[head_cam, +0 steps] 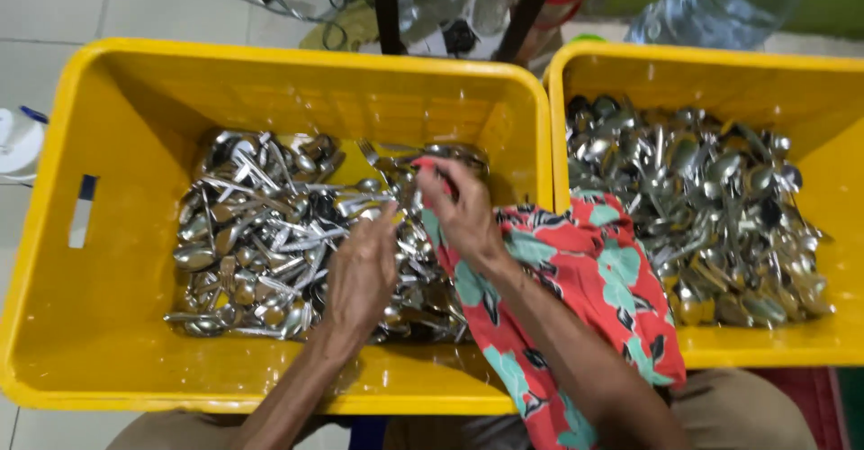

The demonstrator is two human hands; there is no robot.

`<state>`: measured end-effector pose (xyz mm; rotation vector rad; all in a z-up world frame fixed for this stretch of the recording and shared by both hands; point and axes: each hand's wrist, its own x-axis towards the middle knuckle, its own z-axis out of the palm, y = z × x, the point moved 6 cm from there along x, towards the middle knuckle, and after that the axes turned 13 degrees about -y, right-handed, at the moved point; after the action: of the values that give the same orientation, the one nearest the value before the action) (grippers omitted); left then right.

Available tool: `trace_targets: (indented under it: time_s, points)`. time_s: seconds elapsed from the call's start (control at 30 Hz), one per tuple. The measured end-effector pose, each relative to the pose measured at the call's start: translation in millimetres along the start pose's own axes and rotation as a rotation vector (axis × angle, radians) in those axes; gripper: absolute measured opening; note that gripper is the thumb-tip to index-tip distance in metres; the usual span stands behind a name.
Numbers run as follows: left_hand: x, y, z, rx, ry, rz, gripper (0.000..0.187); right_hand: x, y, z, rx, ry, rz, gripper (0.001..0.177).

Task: The recorder wipes and polishes spoons and forks with a cloth and moves them between two bins.

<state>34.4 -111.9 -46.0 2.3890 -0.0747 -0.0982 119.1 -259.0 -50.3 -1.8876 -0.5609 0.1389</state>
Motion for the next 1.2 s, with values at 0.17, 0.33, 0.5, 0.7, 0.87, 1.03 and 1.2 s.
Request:
trace_targets:
  time_s: [0.17, 0.33, 0.5, 0.7, 0.87, 1.03, 1.2]
  points:
    - [-1, -17, 20, -0.112, -0.024, -0.011, 0.039, -2, 21, 14, 0.17, -0.164, 0.247, 0.033]
    - [21, -36, 18, -0.767, -0.226, -0.313, 0.048, -4, 23, 34, 0.308, -0.347, 0.287, 0.033]
    - [32, -60, 41, -1.307, -0.097, -0.212, 0.049, -10, 2, 24, 0.022, -0.273, 0.12, 0.023]
    - [28, -40, 35, -1.597, -0.114, -0.292, 0.057, -12, -41, 41, -0.277, -0.174, -0.21, 0.032]
    - [37, -58, -1, -1.375, 0.046, -0.157, 0.044, -27, -60, 52, -0.382, -0.259, -0.343, 0.03]
    - [34, -39, -25, -0.9, 0.244, 0.125, 0.042, -17, 3, 50, 0.138, -0.29, 0.093, 0.024]
    - [38, -36, -9, -0.466, 0.146, -0.007, 0.039, -25, 21, 75, 0.505, -0.547, 0.286, 0.034]
